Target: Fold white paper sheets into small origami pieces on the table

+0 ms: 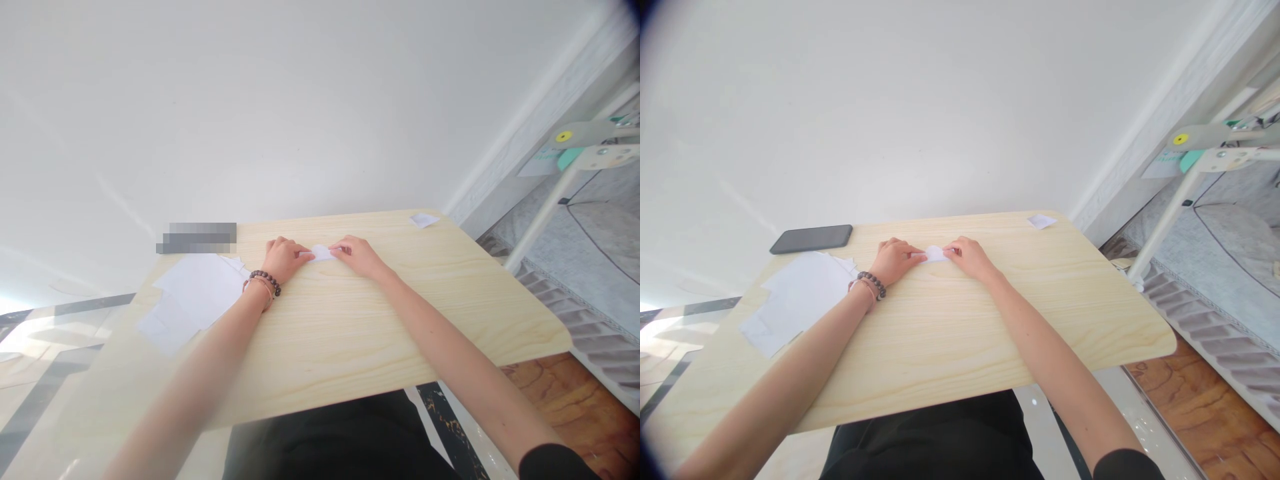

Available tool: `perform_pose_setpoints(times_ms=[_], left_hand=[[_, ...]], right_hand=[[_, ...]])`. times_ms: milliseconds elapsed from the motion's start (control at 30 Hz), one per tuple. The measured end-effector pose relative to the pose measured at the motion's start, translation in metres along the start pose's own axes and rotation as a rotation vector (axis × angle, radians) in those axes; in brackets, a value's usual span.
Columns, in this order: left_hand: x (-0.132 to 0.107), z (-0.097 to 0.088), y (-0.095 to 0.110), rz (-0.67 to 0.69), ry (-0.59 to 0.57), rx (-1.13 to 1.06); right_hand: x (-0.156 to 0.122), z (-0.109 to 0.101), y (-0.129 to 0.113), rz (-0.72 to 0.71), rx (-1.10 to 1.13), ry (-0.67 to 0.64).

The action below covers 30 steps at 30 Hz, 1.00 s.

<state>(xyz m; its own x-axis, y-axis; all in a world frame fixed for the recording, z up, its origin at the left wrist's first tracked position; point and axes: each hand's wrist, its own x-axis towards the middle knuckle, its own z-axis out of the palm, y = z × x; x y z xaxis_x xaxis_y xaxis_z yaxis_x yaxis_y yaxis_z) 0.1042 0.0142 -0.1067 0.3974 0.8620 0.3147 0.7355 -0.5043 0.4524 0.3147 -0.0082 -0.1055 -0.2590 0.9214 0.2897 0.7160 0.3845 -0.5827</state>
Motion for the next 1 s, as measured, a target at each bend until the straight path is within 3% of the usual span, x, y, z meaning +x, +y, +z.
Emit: perform_pose_setpoints(times_ms=[367, 700, 1000], left_hand=[[0.001, -0.002, -0.008, 0.0, -0.044, -0.019], [-0.001, -0.006, -0.005, 0.326, -0.061, 0.042], [-0.002, -0.006, -0.008, 0.285, -0.046, 0.024]], right_hand=[[0.0, 0.001, 0.001, 0.026, 0.005, 0.014], [-0.003, 0.006, 0.002, 0.022, -0.021, 0.047], [-0.004, 0.016, -0.011, 0.028, -0.218, 0.156]])
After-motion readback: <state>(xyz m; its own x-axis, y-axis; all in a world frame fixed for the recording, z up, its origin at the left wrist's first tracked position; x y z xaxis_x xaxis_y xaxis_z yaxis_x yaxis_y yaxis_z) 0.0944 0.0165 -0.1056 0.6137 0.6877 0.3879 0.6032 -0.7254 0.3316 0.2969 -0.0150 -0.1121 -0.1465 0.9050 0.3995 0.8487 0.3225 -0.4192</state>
